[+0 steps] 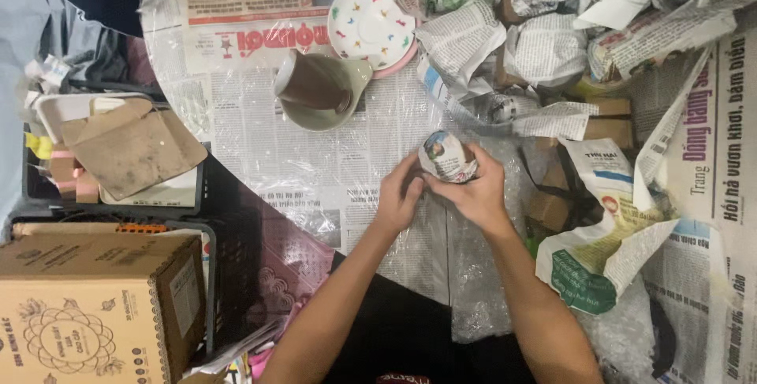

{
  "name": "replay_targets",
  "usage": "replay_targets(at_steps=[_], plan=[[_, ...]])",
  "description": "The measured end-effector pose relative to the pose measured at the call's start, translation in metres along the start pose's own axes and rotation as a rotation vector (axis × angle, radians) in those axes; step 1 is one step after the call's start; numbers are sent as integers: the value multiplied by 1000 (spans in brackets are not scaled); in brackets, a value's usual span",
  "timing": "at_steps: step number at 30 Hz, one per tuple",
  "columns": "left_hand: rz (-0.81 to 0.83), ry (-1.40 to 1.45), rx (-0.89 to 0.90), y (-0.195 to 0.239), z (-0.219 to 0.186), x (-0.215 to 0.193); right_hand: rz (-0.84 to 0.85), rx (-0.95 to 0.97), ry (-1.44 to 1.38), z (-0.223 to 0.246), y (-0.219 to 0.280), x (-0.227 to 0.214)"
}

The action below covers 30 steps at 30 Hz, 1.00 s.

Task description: The person wraps small ceramic dishes and a cup in newspaper and bubble wrap. They fold the paper around each item, tuck the edges, and place the wrapped items on a pile.

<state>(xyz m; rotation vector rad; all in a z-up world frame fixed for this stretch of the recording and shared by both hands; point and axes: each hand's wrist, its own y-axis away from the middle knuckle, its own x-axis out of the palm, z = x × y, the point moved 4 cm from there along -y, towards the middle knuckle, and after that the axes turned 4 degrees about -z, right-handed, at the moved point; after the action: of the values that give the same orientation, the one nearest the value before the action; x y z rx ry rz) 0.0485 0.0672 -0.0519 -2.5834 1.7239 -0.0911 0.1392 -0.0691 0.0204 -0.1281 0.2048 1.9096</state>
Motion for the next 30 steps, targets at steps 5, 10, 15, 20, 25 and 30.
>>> replay_targets(at_steps=[5, 10, 15, 20, 25, 30], plan=[[43, 82, -48, -2, -9, 0, -33, -39, 120, 9, 6, -14], [62, 93, -16, -4, -17, 3, 134, 56, 181, 13, 41, -22], [79, 50, -29, -7, -18, 4, 250, 113, 232, 10, 51, -14], [93, -15, -55, -4, -22, 6, 303, 80, 430, 10, 51, -14], [184, -140, 67, -2, -33, 8, 331, 120, 316, 10, 53, -10], [192, -117, 38, 0, -26, 13, 377, 97, 203, -12, 52, -10]])
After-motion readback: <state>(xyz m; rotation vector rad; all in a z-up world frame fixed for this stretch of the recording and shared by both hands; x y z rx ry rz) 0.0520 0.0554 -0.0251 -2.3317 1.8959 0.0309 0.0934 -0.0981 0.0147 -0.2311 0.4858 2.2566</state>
